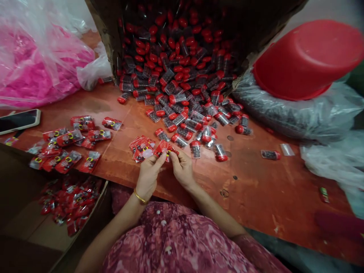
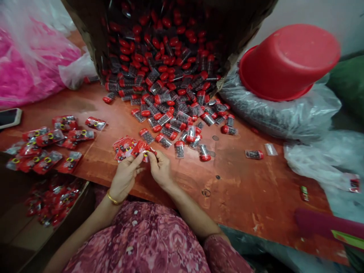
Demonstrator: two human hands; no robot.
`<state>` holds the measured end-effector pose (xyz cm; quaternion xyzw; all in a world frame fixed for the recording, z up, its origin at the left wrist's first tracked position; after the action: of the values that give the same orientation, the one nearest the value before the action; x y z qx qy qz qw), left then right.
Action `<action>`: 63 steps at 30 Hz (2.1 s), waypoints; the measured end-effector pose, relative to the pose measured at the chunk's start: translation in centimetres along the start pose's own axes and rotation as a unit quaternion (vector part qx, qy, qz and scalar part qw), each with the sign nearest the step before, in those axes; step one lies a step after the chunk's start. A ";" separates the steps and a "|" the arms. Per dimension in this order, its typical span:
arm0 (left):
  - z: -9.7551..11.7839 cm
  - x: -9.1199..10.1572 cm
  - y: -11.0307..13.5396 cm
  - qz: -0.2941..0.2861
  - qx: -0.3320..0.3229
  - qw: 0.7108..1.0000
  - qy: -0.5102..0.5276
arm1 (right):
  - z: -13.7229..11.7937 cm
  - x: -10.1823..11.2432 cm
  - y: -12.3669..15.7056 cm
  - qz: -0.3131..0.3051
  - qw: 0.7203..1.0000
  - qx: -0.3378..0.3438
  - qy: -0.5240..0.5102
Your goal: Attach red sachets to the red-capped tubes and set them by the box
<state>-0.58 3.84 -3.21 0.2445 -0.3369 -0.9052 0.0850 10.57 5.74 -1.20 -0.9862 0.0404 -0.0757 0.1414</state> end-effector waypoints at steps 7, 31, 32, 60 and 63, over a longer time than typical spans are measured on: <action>0.2 -0.7 -1.3 0.012 0.005 1.000 0.017 | 0.2 1.9 -0.2 -0.011 0.998 0.030 0.060; 1.5 0.2 -0.6 0.009 -0.100 0.993 -0.066 | -0.5 4.1 2.7 -0.117 0.982 -0.136 -0.065; 1.6 0.4 -0.6 0.012 -0.110 0.990 -0.084 | -0.3 4.0 2.6 -0.114 0.980 -0.146 -0.072; -0.6 -2.3 -0.9 -0.121 -0.033 0.992 -0.025 | 1.3 -0.5 2.5 -0.042 0.967 -0.150 -0.201; -0.7 -2.6 -0.7 -0.148 -0.033 0.988 -0.022 | 1.1 -0.7 2.2 -0.046 0.971 -0.141 -0.186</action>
<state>2.01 4.79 -3.07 0.2685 -0.2689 -0.9237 -0.0492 9.90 3.98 -2.97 -0.9938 -0.0219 0.1094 0.0018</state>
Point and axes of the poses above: each hand's wrist, its own y-axis away from the middle knuckle, its own x-axis out of the back of the hand, z = x × y, the point moved 8 cm from there along -y, towards the middle knuckle, and after that the axes turned 10 degrees about x, right-handed, at the moved point
